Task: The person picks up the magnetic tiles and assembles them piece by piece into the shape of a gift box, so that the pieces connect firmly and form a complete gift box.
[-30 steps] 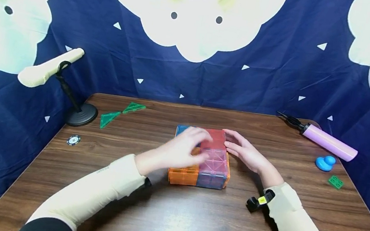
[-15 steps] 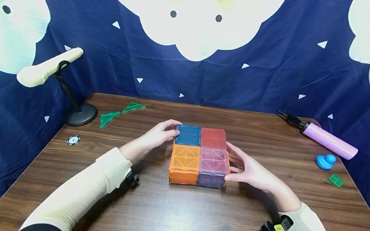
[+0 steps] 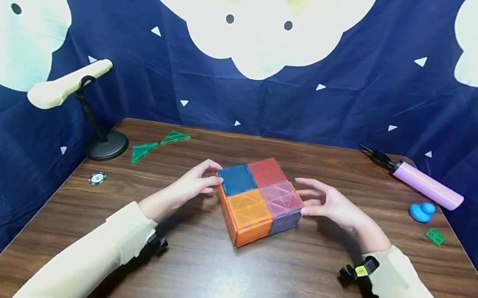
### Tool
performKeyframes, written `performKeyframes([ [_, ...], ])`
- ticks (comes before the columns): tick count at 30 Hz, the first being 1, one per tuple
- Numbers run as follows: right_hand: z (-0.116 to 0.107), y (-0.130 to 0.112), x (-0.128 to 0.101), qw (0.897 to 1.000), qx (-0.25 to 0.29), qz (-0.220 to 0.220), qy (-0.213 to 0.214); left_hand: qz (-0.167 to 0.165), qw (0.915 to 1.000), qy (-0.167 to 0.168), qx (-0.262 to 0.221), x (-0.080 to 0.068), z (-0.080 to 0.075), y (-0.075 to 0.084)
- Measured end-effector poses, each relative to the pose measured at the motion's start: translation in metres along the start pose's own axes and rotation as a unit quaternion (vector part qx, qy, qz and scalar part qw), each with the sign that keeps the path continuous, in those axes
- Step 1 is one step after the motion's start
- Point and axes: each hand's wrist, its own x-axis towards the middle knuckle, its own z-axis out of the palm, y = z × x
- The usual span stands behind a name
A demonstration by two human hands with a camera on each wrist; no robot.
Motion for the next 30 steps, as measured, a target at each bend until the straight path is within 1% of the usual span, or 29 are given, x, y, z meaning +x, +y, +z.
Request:
performKeyframes([
  [5,-0.007,0.001,0.008,0.997,-0.014,0.026,0.066,-0.013,0.9999,-0.001,0.012,-0.025,-0.002,0.000],
  [8,-0.004,0.000,0.012,0.994,0.001,0.042,0.099,-0.018,0.9996,-0.007,0.021,-0.037,0.002,0.000],
  [10,0.002,-0.001,0.013,0.992,0.009,0.048,0.116,-0.020,0.9994,-0.014,0.024,-0.043,0.005,0.000],
  [12,0.011,-0.004,0.013,0.990,0.019,0.052,0.133,-0.021,0.9995,-0.015,0.019,-0.046,0.009,0.000],
  [16,0.039,-0.017,0.002,0.983,0.051,0.069,0.162,-0.024,0.9993,-0.011,-0.027,-0.045,0.015,0.000],
  [17,0.047,-0.021,-0.002,0.982,0.062,0.075,0.164,-0.027,0.9987,-0.011,-0.040,-0.044,0.016,0.000],
  [19,0.061,-0.027,-0.009,0.981,0.082,0.083,0.154,-0.038,0.9972,-0.019,-0.062,-0.043,0.019,-0.001],
  [23,0.078,-0.034,-0.015,0.983,0.094,0.093,0.124,-0.060,0.9951,-0.022,-0.076,-0.042,0.026,-0.001],
  [25,0.080,-0.033,-0.014,0.984,0.089,0.096,0.118,-0.065,0.9944,-0.016,-0.081,-0.044,0.031,0.000],
  [27,0.078,-0.031,-0.011,0.985,0.084,0.097,0.116,-0.063,0.9941,-0.013,-0.088,-0.045,0.037,0.001],
  [30,0.070,-0.025,-0.009,0.984,0.089,0.094,0.120,-0.053,0.9936,-0.030,-0.095,-0.045,0.042,0.001],
])
